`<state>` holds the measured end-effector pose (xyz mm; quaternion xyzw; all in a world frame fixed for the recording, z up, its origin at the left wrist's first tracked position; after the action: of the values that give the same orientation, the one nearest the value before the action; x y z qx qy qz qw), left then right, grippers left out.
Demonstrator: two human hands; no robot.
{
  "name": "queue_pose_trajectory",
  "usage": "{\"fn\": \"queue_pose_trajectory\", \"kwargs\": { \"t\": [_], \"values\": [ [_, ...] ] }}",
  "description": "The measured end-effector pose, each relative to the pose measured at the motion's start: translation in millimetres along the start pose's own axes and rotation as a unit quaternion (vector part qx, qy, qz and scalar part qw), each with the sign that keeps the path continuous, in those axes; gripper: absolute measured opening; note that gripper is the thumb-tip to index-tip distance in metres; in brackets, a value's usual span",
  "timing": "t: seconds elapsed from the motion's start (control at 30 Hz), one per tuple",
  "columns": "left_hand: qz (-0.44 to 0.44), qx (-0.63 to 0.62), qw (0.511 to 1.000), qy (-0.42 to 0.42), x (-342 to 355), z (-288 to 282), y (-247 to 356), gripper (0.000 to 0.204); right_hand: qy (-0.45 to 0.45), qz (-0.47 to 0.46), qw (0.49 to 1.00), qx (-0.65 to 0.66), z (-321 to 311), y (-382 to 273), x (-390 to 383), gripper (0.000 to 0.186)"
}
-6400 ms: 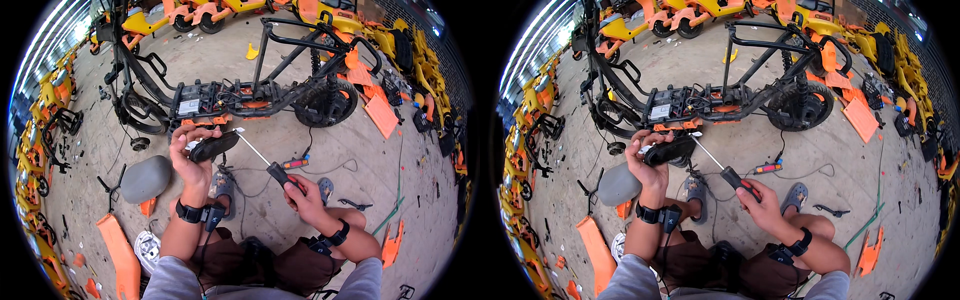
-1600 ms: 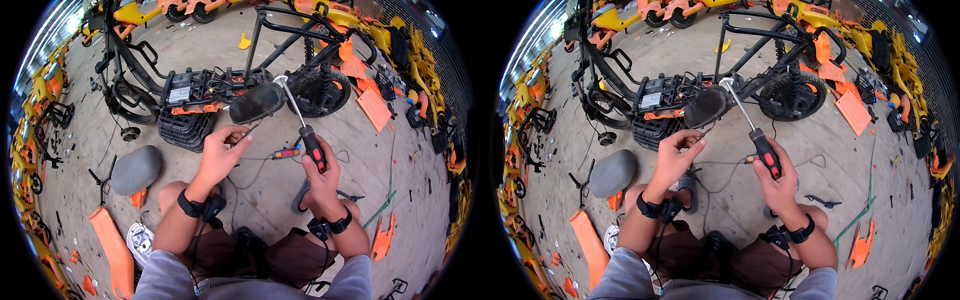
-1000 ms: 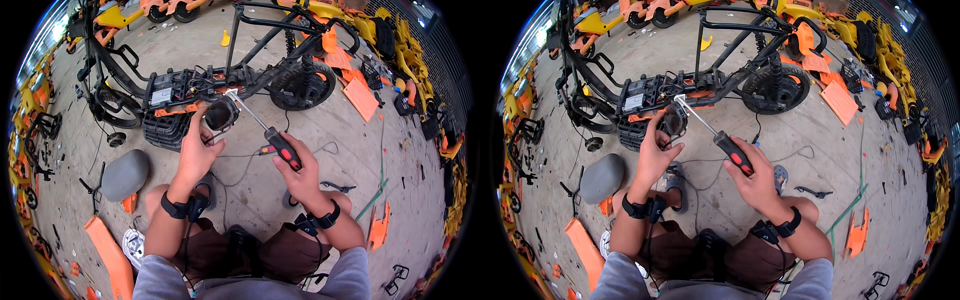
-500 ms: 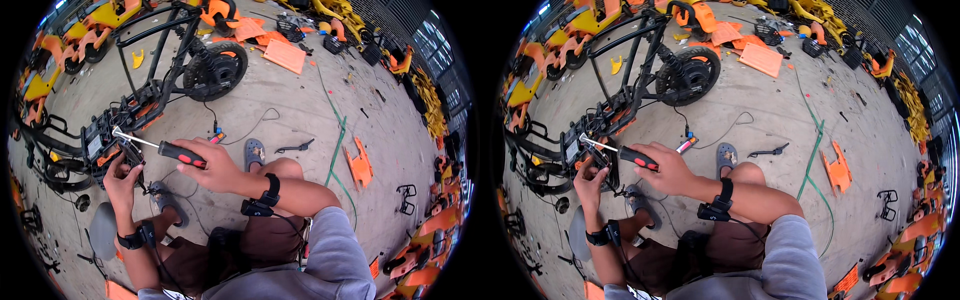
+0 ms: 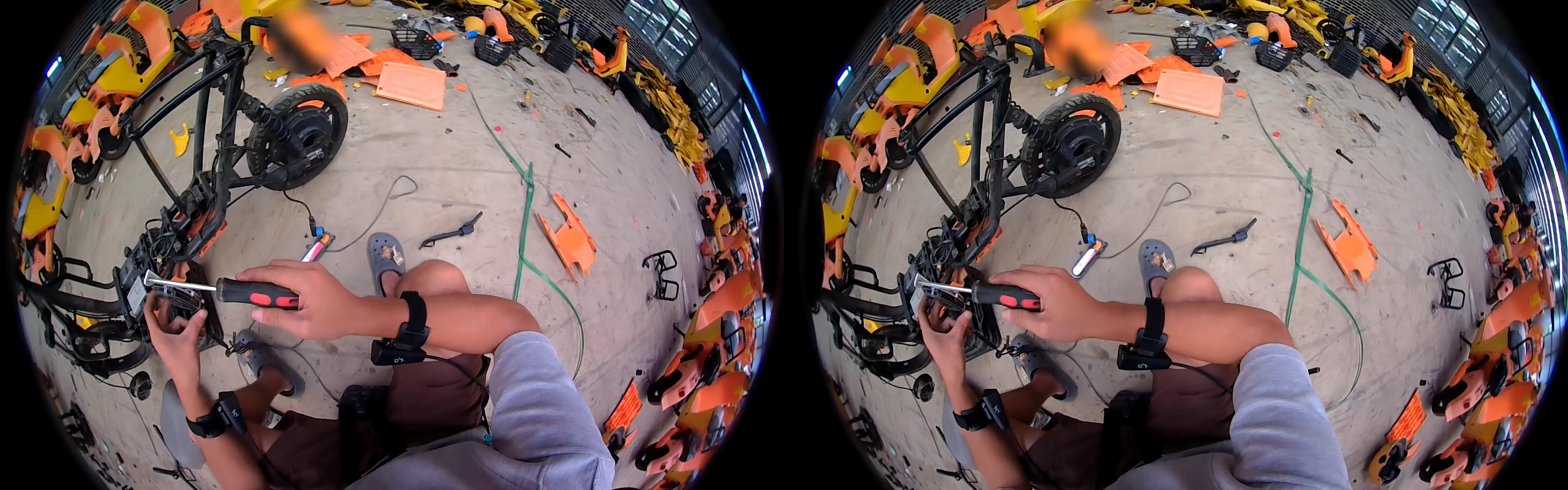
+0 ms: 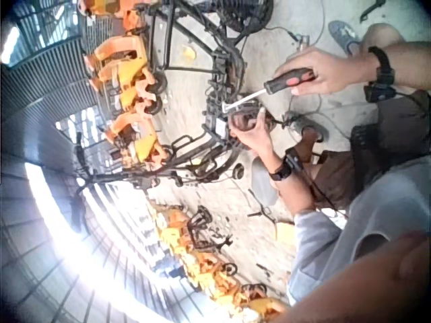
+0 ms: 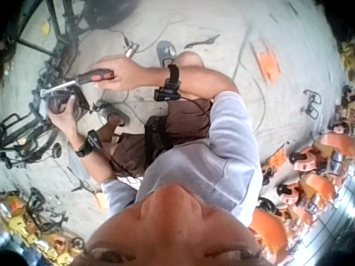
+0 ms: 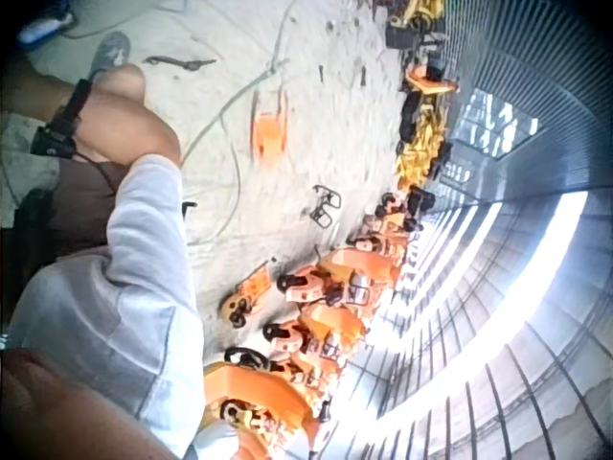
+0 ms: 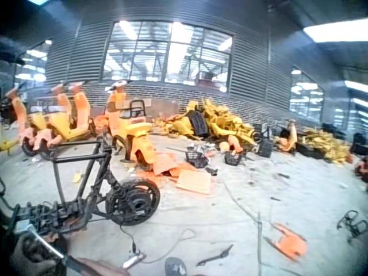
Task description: The person is repairing an electric scooter by using a screwdriver to remove and reattach a small black circular component. They repeatedly unscrew, inspect, and reattach the part while sitting on the floor in a workshop filled with other scooters.
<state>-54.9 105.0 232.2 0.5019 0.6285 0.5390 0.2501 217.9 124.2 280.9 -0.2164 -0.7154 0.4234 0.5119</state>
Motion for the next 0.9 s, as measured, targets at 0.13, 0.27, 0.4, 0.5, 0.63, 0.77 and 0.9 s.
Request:
{"fn": "queue_pose_trajectory", "kwargs": {
  "t": [0.13, 0.27, 0.4, 0.5, 0.63, 0.77, 0.9],
  "values": [
    [-0.012, 0.102, 0.994, -0.022, 4, 1, -10, 0.081, 0.004, 0.012, 1.0, -0.024, -5, -2, -3, 0.044],
    [-0.014, 0.129, 0.991, -0.009, 4, -2, -17, 0.067, 0.027, -0.027, 0.999, -0.03, -11, -11, -6, 0.045],
    [0.025, 0.122, 0.991, 0.045, 6, -8, -8, 0.057, -0.001, -0.032, 0.998, -0.051, -5, -12, -7, 0.043],
    [0.028, 0.125, 0.99, 0.058, 8, -8, -2, 0.049, -0.011, -0.04, 0.998, -0.054, -2, -12, -8, 0.042],
    [0.015, 0.129, 0.991, 0.021, 6, -2, 8, 0.036, -0.051, -0.018, 0.997, -0.047, 9, -8, -6, 0.042],
    [0.014, 0.101, 0.995, 0.019, 1, -4, 17, 0.031, -0.063, 0.001, 0.998, 0.014, 13, -6, 2, 0.043],
    [-0.014, 0.079, 0.997, 0.021, -6, -6, 12, 0.031, -0.098, 0.065, 0.992, 0.055, 19, 5, 6, 0.046]
  ]
}}
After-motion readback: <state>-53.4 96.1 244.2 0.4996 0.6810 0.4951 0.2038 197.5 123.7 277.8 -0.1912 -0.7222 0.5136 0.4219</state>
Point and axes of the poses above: each hand's wrist, its own x-axis towards the middle knuckle, its own z-axis out of the palm, y = z × x, the point moved 9 cm from there along x, towards the middle knuckle, and after that the axes turned 5 degrees about x, right-handed, at the moved point
